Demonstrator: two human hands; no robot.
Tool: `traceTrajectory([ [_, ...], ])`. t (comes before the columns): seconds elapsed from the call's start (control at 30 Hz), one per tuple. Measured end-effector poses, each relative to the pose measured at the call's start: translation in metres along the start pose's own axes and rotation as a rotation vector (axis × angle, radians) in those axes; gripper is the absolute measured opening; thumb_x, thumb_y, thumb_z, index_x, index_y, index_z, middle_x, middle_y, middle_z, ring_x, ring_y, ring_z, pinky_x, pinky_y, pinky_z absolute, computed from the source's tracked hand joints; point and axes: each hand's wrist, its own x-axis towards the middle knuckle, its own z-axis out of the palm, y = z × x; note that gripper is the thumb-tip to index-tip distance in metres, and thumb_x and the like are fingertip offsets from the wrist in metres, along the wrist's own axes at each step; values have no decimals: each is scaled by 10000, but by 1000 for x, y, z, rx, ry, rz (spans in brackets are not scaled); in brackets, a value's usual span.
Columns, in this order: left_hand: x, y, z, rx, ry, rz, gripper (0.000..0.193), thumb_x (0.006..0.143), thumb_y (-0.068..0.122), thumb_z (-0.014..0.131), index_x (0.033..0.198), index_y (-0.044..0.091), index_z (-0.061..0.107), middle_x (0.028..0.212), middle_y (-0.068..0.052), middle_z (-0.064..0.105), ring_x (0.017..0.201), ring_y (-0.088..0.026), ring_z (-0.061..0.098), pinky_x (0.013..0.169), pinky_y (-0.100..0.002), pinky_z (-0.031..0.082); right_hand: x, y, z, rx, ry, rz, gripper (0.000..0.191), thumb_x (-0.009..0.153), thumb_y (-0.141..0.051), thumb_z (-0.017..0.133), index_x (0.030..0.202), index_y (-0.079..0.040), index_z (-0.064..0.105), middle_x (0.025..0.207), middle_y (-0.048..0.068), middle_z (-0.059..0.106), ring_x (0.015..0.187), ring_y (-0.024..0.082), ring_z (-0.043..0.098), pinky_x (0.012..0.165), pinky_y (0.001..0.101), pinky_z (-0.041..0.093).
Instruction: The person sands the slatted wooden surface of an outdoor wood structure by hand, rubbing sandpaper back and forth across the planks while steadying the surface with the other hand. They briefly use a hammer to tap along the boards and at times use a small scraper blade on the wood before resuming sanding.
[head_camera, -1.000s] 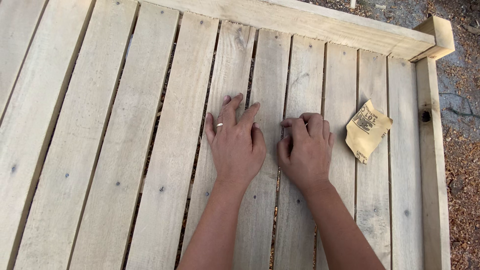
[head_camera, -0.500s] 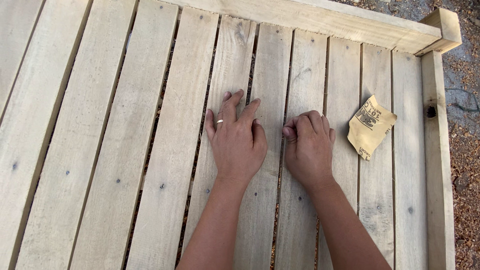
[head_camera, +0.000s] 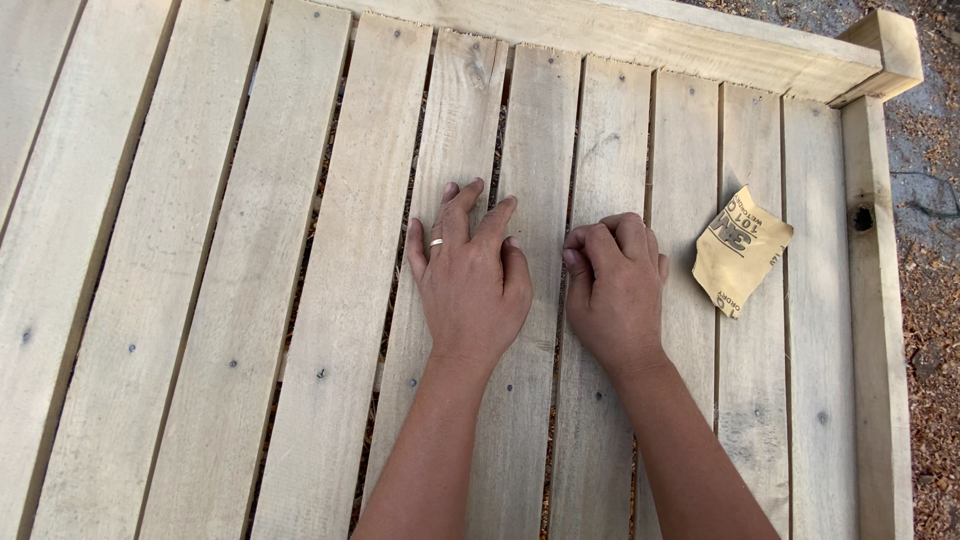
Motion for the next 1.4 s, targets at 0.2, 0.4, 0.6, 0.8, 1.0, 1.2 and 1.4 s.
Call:
traceTrajectory([
  [0.2, 0, 0, -1, 6, 4, 6, 426, 885, 140, 577, 1293, 119, 697, 1479, -143, 503, 1471, -301, 380, 1203, -652, 103, 0, 1, -2, -17, -53, -14, 54, 954, -130, 670, 985, -156, 705, 1041, 29, 566, 995, 232, 548, 829, 433, 378],
  [0.4, 0, 0, -2, 15, 5, 4, 422, 886, 139, 580, 1290, 122, 699, 1481, -146, 503, 1475, -302, 380, 1200, -660, 99, -4, 11, -2, 334, -19, 136, 18, 1008, -152, 609, 1022, -148, 619, 1020, -9, 572, 939, 181, 568, 847, 379, 436],
  [0.6, 0, -2, 0, 4, 13, 11, 422, 888, 139, 581, 1293, 113, 695, 1485, -146, 501, 1477, -305, 378, 1203, -654, 104, -4, 14, 3, 258, 35, 72, 52, 957, -144, 688, 996, -110, 693, 996, 29, 584, 948, 184, 583, 849, 375, 408],
  [0.8, 0, -4, 1, 10, 8, 10, 429, 883, 135, 579, 1296, 116, 695, 1484, -146, 501, 1476, -297, 375, 1205, -651, 87, -2, 7, 5, 123, 20, 30, 80, 959, -113, 690, 1007, -129, 752, 993, 38, 570, 967, 204, 571, 861, 391, 381],
  [1.0, 0, -3, 1, 5, 12, 13, 423, 888, 148, 575, 1293, 120, 695, 1484, -141, 501, 1480, -300, 374, 1208, -646, 90, -4, 6, 0, 138, 70, -78, 169, 806, -43, 708, 952, -119, 747, 970, 56, 559, 927, 210, 582, 829, 403, 427],
  [1.2, 0, -2, 1, 9, 19, 17, 428, 882, 151, 573, 1291, 126, 696, 1480, -140, 505, 1478, -302, 374, 1209, -641, 90, -2, 7, -3, 293, 78, 22, 184, 758, 58, 604, 898, -38, 676, 984, 86, 566, 714, 152, 589, 622, 314, 511],
  [1.4, -1, -2, 0, 6, 20, 18, 422, 887, 148, 578, 1291, 120, 698, 1473, -141, 508, 1475, -302, 376, 1210, -640, 92, -1, 4, -3, 227, 118, -99, 220, 760, 91, 609, 902, -47, 705, 962, 103, 573, 750, 191, 585, 646, 342, 499],
])
